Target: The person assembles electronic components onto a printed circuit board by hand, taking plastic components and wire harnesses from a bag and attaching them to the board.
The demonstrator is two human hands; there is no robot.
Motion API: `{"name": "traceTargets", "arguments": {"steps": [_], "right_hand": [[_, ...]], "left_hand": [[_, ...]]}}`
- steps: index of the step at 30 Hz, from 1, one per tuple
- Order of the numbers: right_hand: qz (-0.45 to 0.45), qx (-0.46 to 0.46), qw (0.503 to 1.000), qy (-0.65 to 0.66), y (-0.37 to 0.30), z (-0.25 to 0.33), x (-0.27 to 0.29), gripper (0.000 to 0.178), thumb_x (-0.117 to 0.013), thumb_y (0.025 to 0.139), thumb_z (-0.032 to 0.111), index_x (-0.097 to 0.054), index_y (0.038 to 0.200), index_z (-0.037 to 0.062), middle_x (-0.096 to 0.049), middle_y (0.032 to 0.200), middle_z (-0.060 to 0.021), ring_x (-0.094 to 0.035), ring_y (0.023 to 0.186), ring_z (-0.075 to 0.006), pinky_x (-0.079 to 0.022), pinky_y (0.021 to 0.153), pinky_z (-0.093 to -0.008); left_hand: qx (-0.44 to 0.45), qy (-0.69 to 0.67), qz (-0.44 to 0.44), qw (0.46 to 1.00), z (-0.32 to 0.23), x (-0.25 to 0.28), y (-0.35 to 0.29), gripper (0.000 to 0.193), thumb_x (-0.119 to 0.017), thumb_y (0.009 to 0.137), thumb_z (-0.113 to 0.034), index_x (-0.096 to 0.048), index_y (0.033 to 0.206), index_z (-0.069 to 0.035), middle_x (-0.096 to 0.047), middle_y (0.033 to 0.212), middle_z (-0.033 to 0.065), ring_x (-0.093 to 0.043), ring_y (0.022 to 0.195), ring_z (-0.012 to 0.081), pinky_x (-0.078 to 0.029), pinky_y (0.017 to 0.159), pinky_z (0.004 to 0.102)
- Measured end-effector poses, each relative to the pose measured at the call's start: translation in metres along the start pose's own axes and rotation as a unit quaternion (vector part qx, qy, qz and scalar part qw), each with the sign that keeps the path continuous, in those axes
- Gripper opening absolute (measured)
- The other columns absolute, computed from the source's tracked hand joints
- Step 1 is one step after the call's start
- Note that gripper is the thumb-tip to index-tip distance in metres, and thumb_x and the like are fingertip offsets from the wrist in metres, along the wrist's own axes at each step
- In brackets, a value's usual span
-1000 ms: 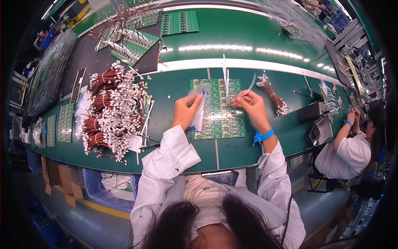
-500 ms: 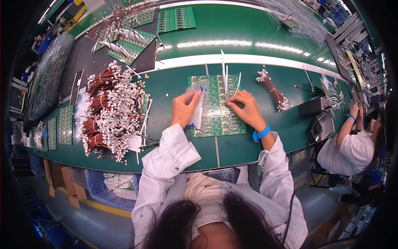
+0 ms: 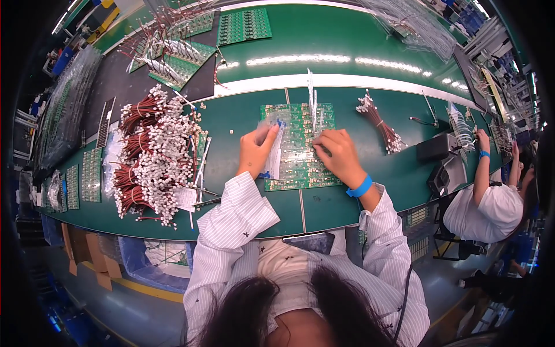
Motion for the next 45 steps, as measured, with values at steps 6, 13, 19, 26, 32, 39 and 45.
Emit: {"name": "traceTargets", "arguments": {"steps": [6,13,19,26,32,39,45], "right_hand": [[-0.026,-0.040,0.998,0.050,-0.004,0.000,-0.005,0.009,-0.062,0.067,0.000,-0.056,0.073,0.0022,-0.055,0.074,-0.0067,-0.053,0.069,-0.0252,-0.040,0.064,-0.0333],[-0.047,-0.050,0.996,0.053,-0.006,0.002,-0.006,0.010,-0.063,0.066,-0.002,-0.057,0.074,0.0017,-0.056,0.076,-0.0078,-0.053,0.071,-0.0271,-0.042,0.064,-0.0340],[-0.026,-0.044,0.997,0.059,-0.006,-0.001,-0.006,0.008,-0.063,0.069,0.001,-0.058,0.075,0.0007,-0.056,0.078,-0.0080,-0.053,0.072,-0.0269,-0.042,0.065,-0.0346],[-0.050,-0.146,0.983,0.102,0.015,0.023,0.034,0.012,-0.061,0.073,0.004,-0.060,0.086,0.0051,-0.056,0.075,-0.0046,-0.053,0.066,-0.0162,-0.037,0.063,-0.0278],[-0.034,-0.028,0.993,0.111,0.040,0.040,0.044,0.014,-0.059,0.073,-0.002,-0.061,0.085,0.0041,-0.057,0.081,-0.0057,-0.055,0.071,-0.0187,-0.039,0.066,-0.0285],[0.009,0.040,0.998,0.049,0.047,0.046,0.038,0.017,-0.062,0.068,-0.001,-0.062,0.083,0.0066,-0.055,0.081,-0.0040,-0.054,0.073,-0.0201,-0.039,0.063,-0.0297],[0.006,0.073,0.997,0.020,0.042,0.054,0.040,0.019,-0.064,0.064,0.001,-0.060,0.081,0.0085,-0.055,0.082,-0.0027,-0.054,0.074,-0.0195,-0.039,0.061,-0.0300]], "left_hand": [[0.008,0.007,-0.003,1.000,0.005,0.001,0.000,0.031,-0.060,0.082,-0.025,-0.061,0.083,0.006,-0.058,0.062,0.0036,-0.045,0.059,0.0049,-0.038,0.052,0.0235],[0.010,0.011,0.002,1.000,0.009,0.000,0.001,0.031,-0.061,0.081,-0.026,-0.062,0.085,0.005,-0.057,0.061,0.0030,-0.044,0.058,0.0042,-0.037,0.051,0.0228],[0.000,0.006,-0.011,1.000,0.002,-0.001,-0.002,0.031,-0.061,0.081,-0.026,-0.061,0.083,0.005,-0.058,0.061,0.0046,-0.044,0.057,0.0049,-0.038,0.051,0.0247],[0.003,0.035,0.010,0.999,0.004,0.002,-0.001,0.030,-0.061,0.080,-0.026,-0.060,0.078,0.004,-0.055,0.056,0.0046,-0.041,0.052,0.0056,-0.035,0.047,0.0258],[-0.007,0.029,0.059,0.998,-0.010,-0.001,-0.005,0.027,-0.065,0.077,-0.025,-0.063,0.081,0.002,-0.061,0.063,0.0082,-0.049,0.054,0.0082,-0.040,0.051,0.0263],[-0.026,0.064,0.138,0.988,-0.026,0.003,-0.011,0.025,-0.067,0.075,-0.021,-0.065,0.088,0.001,-0.065,0.071,0.0107,-0.056,0.061,0.0092,-0.045,0.057,0.0270],[-0.029,0.056,0.140,0.988,-0.025,0.001,-0.013,0.025,-0.067,0.075,-0.020,-0.065,0.087,0.001,-0.065,0.072,0.0108,-0.056,0.061,0.0097,-0.045,0.056,0.0272]]}}
Point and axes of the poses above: each hand's wrist, its own y-axis towards the middle knuckle, its own x-axis out of the back of the hand, z = x × y, the point moved 1 cm from there along y, towards the middle knuckle
